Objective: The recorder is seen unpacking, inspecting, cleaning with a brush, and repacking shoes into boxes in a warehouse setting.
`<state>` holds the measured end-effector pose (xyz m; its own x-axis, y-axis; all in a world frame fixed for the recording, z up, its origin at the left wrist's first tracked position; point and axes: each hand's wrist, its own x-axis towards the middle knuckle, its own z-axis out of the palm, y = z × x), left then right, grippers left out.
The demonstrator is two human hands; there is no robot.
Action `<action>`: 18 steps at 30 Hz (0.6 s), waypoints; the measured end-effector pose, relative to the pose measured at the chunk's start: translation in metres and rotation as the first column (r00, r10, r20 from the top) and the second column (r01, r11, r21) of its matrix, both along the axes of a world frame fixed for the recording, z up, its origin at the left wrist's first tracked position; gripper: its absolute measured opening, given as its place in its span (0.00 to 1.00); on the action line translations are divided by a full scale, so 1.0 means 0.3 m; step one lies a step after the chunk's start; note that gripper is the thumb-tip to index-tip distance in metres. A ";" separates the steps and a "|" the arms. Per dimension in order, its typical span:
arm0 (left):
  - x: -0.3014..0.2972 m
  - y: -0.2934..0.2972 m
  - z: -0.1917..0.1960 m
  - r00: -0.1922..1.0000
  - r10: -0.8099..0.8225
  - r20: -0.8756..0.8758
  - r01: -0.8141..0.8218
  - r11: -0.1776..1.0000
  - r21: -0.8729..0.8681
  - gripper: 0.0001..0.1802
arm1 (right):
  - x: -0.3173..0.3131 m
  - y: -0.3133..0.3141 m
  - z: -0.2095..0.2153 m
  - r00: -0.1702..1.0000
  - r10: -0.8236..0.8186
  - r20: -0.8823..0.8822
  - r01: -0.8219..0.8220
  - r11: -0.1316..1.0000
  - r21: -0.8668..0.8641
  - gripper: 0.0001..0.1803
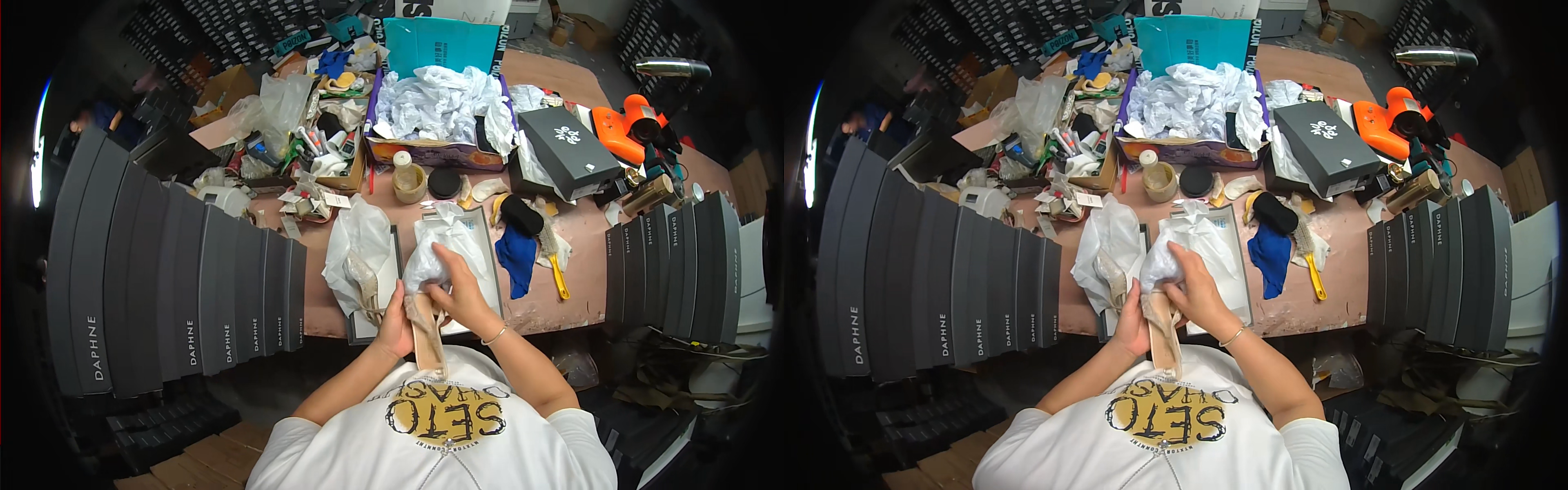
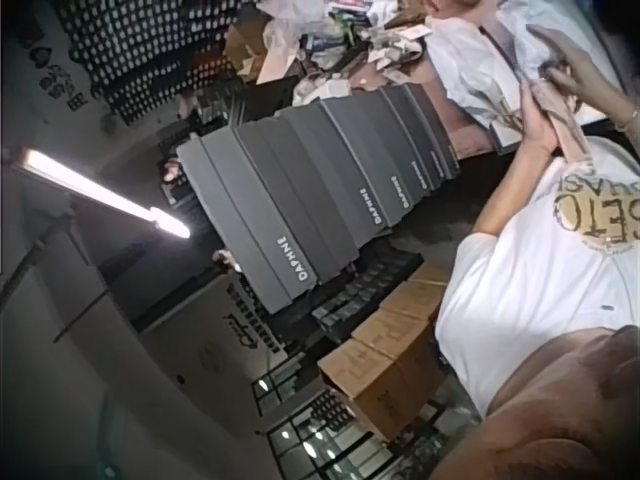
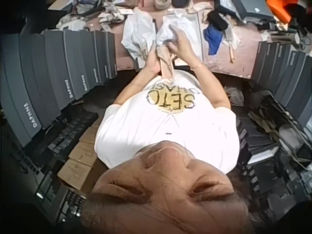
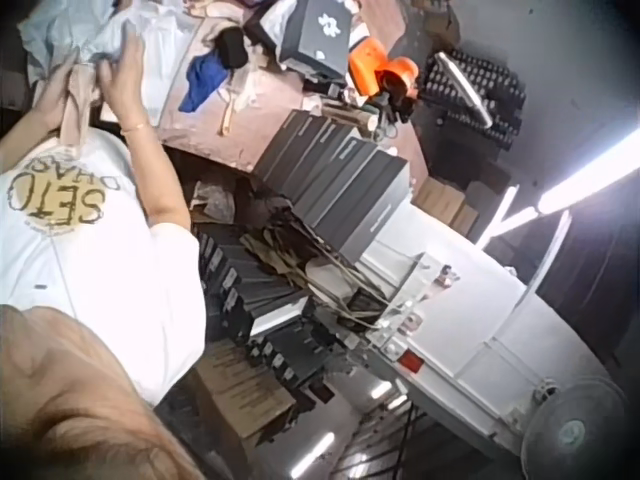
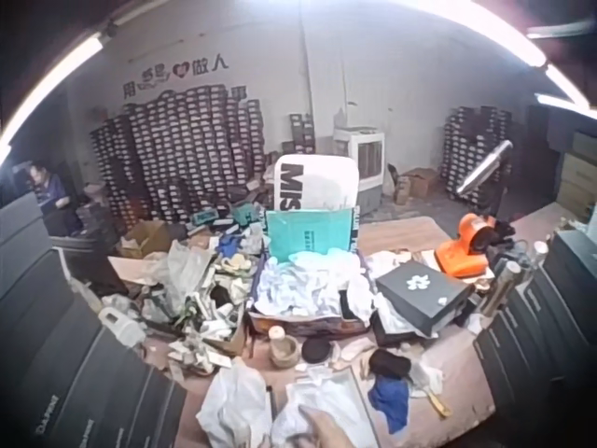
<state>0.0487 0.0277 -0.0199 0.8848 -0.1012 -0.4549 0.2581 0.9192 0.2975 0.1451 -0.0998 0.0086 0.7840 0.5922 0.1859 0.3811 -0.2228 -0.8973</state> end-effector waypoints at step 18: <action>0.077 0.105 -0.159 0.982 -0.157 -0.102 0.169 0.976 0.133 0.29 | -0.020 0.019 -0.143 0.682 0.519 0.515 -0.065 0.745 -0.664 0.05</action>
